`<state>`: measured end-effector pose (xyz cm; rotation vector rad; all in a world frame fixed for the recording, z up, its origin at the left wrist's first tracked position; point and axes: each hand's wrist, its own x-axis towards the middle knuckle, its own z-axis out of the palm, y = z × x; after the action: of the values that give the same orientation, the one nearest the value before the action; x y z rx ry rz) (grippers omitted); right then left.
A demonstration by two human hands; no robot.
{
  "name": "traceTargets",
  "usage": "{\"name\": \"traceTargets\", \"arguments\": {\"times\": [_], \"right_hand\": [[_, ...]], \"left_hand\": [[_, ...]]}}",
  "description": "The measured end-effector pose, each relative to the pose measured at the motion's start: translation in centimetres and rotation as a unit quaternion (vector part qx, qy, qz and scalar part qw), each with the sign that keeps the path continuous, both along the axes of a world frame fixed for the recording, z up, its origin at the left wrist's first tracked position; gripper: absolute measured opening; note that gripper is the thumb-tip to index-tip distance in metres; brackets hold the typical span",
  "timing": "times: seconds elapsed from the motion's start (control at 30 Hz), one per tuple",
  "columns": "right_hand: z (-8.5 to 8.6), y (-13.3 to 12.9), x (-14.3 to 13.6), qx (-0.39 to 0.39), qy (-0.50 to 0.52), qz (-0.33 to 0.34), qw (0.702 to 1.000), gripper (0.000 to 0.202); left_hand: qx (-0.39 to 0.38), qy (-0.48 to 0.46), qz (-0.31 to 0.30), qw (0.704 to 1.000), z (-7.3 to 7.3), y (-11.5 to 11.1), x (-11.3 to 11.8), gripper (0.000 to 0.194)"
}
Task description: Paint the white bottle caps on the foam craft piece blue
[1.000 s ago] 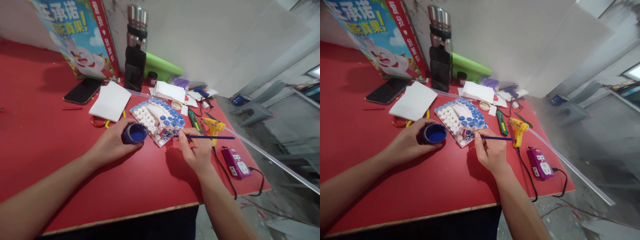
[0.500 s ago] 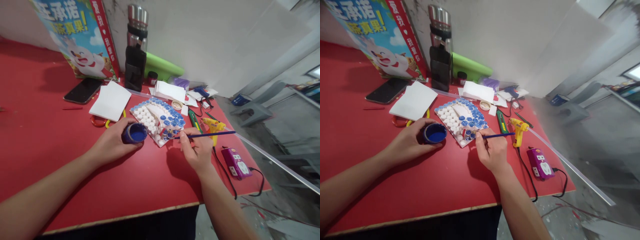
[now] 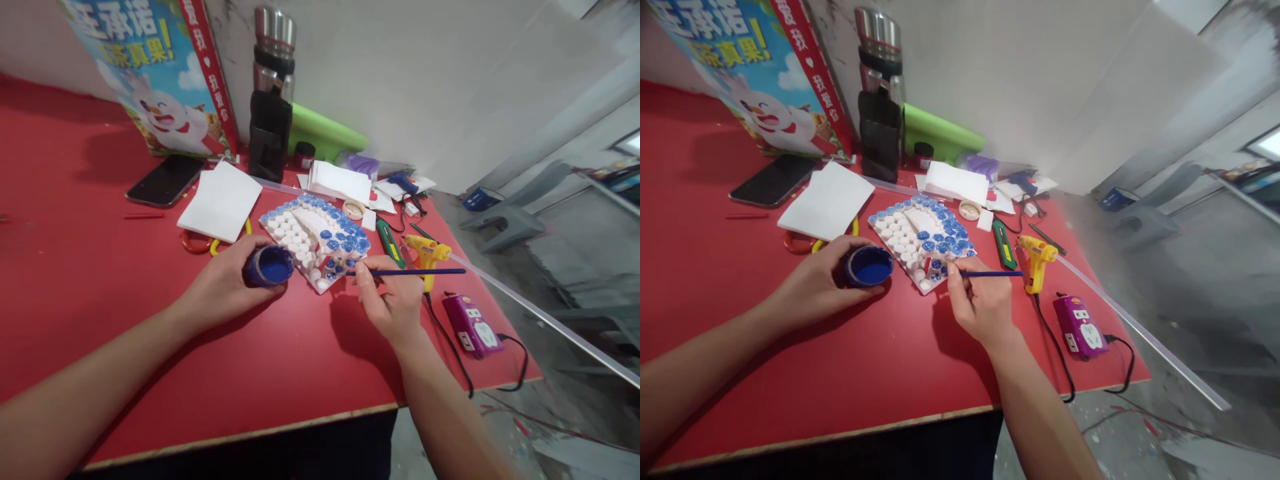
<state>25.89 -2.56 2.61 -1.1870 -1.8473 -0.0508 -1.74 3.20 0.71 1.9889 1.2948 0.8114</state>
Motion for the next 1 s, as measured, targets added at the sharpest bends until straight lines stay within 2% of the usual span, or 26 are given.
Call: {"name": "traceTargets", "arguments": {"times": [0.2, 0.5, 0.73, 0.83, 1.0], "right_hand": [[0.00, 0.03, -0.18, 0.002, 0.011, -0.002, 1.000, 0.017], [-0.15, 0.10, -0.13, -0.014, 0.030, 0.008, 0.999, 0.018], [0.10, 0.00, -0.12, -0.021, 0.031, 0.000, 0.999, 0.020], [0.22, 0.03, -0.16, -0.023, 0.035, 0.020, 0.999, 0.020], [0.18, -0.02, -0.10, -0.023, 0.037, 0.019, 0.999, 0.018]], "left_hand": [[0.007, -0.017, -0.016, 1.000, -0.22, 0.03, -0.06, 0.053], [-0.024, -0.024, -0.006, 0.999, -0.38, -0.07, -0.05, 0.055], [0.005, -0.009, -0.012, 1.000, -0.55, 0.06, -0.08, 0.050], [0.009, -0.003, -0.016, 1.000, -0.49, 0.14, -0.11, 0.046], [0.014, -0.005, -0.017, 1.000, -0.75, 0.32, -0.24, 0.052]]}}
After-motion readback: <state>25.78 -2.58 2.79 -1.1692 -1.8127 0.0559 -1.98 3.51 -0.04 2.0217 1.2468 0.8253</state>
